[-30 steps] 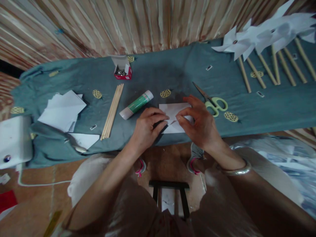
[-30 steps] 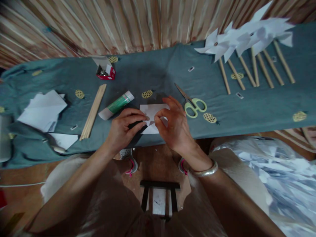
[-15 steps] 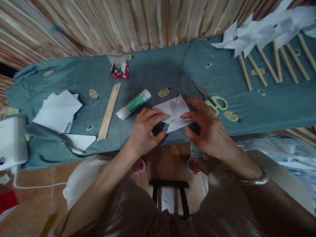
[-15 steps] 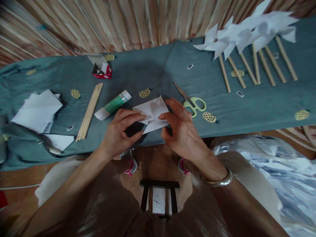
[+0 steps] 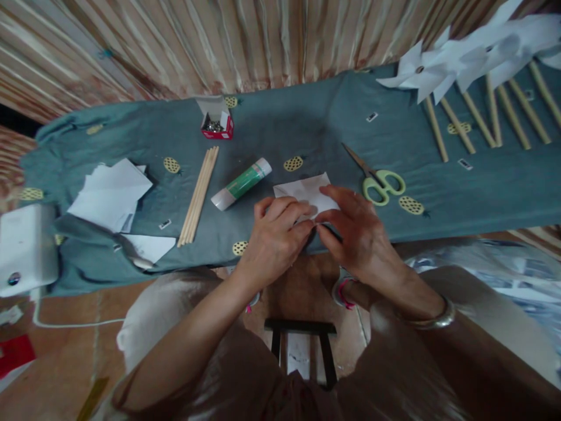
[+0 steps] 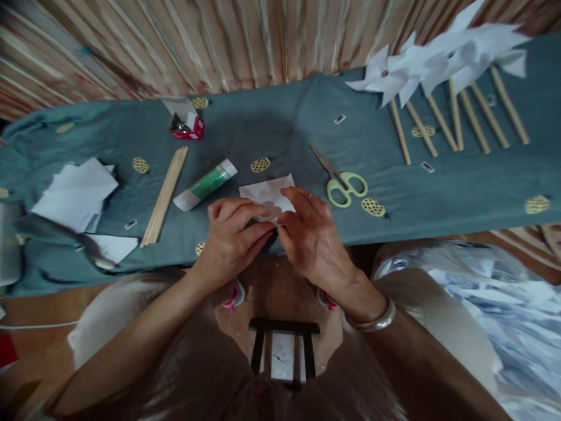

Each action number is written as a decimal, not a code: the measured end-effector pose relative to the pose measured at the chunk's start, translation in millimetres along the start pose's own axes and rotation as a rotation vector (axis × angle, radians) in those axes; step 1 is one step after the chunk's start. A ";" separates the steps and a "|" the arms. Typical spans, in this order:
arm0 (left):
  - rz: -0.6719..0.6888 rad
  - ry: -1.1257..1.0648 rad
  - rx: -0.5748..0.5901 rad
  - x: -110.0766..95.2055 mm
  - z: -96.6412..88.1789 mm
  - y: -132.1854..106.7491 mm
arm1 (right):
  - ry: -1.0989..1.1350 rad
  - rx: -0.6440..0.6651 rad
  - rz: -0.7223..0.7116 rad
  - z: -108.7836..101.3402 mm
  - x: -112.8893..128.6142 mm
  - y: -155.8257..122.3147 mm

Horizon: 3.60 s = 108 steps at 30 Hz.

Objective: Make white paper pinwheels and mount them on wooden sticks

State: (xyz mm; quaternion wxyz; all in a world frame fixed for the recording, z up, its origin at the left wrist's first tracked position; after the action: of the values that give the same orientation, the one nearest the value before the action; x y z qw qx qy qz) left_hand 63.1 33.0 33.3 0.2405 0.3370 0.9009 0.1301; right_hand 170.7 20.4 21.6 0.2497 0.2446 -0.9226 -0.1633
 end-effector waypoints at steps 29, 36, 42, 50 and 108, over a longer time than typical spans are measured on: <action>-0.053 0.026 0.021 24.9 -16.0 -29.6 | 0.117 0.098 -0.083 2.5 5.9 -8.2; -0.032 0.135 -0.028 18.5 -18.2 -31.7 | 0.106 0.099 -0.128 4.6 12.0 -7.2; -0.022 0.111 0.021 14.6 -13.2 -29.6 | 0.145 0.158 -0.096 5.6 13.2 -7.8; -0.174 -0.030 0.061 25.9 -11.0 -27.6 | 0.140 0.086 -0.022 6.8 9.4 -5.1; -0.478 -0.158 0.073 63.9 -3.7 -20.6 | -0.463 0.127 0.365 -45.9 -75.6 -13.0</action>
State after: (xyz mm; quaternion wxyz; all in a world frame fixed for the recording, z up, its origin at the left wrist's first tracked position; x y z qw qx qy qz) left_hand 8.0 60.3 6.2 0.3216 0.1319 0.9376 0.0103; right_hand 257.4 41.8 25.0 0.0420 0.0462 -0.9921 -0.1093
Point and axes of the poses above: each hand's wrist, its own y-axis towards the middle knuckle, its own z-axis out of the palm, x = y × z, the point moved 8 cm from there along y, towards the middle knuckle, and after that the axes turned 11 degrees about -z, right-handed, at the moved point
